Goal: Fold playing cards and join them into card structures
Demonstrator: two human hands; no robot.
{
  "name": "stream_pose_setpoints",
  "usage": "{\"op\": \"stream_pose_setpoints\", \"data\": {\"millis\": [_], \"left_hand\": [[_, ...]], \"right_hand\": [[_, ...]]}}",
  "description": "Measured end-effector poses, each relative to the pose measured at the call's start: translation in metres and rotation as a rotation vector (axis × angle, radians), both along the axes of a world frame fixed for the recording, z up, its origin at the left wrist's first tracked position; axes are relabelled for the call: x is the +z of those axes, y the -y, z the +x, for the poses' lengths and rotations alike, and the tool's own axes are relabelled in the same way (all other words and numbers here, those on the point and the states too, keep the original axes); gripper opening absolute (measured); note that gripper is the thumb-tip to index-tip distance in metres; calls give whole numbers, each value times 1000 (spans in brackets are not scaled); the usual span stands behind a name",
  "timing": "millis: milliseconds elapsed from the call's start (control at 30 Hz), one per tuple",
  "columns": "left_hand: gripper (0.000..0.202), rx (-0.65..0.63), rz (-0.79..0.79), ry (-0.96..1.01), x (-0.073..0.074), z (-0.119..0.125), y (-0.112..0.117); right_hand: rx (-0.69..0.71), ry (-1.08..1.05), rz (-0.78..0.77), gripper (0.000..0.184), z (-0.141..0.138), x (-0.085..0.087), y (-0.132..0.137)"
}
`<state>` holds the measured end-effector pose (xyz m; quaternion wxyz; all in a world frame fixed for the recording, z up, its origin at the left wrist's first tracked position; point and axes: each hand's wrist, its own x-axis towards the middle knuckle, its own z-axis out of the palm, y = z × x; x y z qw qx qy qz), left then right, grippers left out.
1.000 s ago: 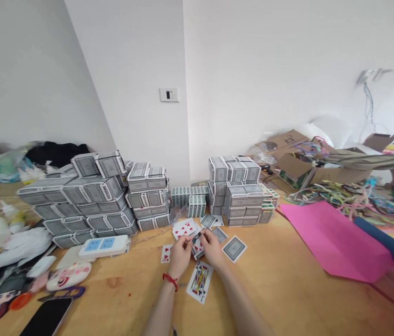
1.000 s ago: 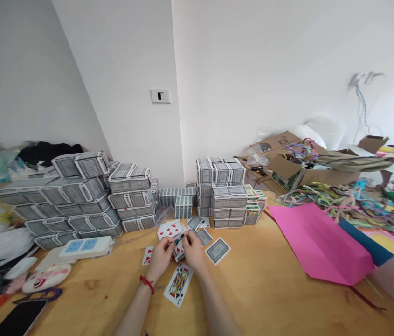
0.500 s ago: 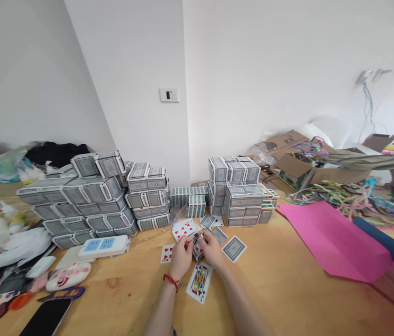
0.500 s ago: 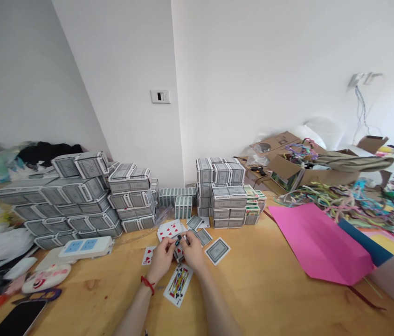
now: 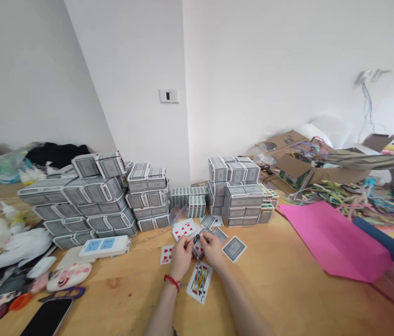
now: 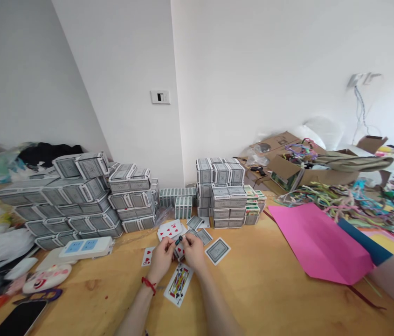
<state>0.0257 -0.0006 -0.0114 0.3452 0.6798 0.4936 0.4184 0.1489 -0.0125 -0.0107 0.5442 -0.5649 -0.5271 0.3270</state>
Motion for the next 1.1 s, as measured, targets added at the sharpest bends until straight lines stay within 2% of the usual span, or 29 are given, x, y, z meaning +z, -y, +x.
{"op": "stream_pose_setpoints", "data": {"millis": [267, 433, 567, 1100], "left_hand": [[29, 10, -76, 162, 5, 2, -1], [23, 53, -31, 95, 6, 1, -1], [22, 97, -13, 118, 8, 0, 0], [25, 115, -28, 74, 4, -1, -3]], "right_hand": [[18, -173, 31, 30, 0, 6, -1], [32, -88, 26, 35, 1, 11, 2], [58, -14, -40, 38, -2, 9, 4], [71, -1, -63, 38, -5, 8, 4]]}}
